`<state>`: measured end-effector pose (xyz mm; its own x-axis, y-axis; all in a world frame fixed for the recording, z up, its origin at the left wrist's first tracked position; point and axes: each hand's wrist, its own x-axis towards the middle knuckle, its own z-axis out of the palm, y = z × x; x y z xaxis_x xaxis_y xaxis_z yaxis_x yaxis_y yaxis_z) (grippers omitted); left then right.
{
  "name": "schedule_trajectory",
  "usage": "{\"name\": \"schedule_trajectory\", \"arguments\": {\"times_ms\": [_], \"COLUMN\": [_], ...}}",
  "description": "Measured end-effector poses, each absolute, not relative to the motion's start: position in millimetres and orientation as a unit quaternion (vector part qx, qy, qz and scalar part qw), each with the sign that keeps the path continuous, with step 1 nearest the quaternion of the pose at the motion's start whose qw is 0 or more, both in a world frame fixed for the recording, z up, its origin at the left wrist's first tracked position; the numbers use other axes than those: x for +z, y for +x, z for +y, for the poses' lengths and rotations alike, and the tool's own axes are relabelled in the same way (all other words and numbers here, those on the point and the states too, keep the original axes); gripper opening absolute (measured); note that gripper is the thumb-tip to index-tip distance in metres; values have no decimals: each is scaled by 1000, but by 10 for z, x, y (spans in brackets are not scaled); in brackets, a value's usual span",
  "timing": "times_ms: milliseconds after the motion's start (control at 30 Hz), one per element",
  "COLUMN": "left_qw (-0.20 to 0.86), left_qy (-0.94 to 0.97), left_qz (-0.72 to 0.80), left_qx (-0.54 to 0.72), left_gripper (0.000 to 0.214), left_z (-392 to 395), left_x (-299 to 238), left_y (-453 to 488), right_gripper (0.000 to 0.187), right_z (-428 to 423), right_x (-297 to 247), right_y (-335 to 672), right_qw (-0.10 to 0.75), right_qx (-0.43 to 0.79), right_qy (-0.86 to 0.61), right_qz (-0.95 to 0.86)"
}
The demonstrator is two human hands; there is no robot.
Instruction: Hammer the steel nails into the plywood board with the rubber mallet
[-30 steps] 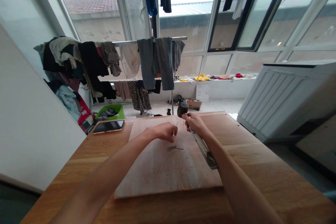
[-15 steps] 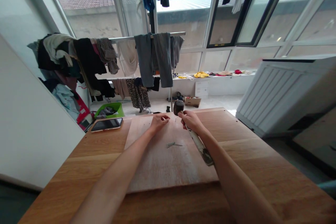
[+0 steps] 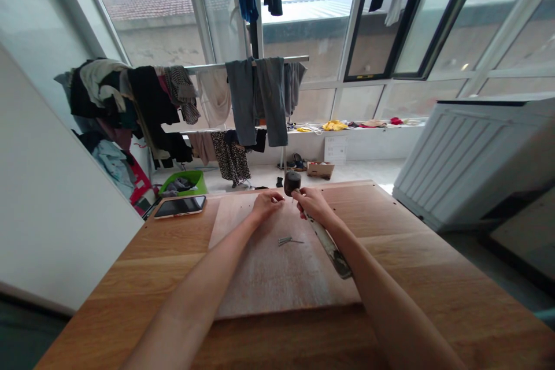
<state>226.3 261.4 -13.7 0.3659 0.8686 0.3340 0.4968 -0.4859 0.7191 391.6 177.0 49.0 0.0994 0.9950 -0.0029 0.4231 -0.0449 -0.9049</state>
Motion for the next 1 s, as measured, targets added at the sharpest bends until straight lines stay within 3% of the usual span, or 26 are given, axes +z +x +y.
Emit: {"name": "schedule_trajectory", "arguments": {"times_ms": [1000], "left_qw": [256], "left_qy": [800], "left_qz": [415], "left_qx": [349], "left_gripper": [7], "left_z": [2649], "left_x": [-112], "left_y": [2227], "right_gripper": [24], "right_z": [1624], "right_x": [610], "right_y": [3728], "right_qw": [349], "right_qx": [335], "right_qy": [-650], "right_qz": [-587]}}
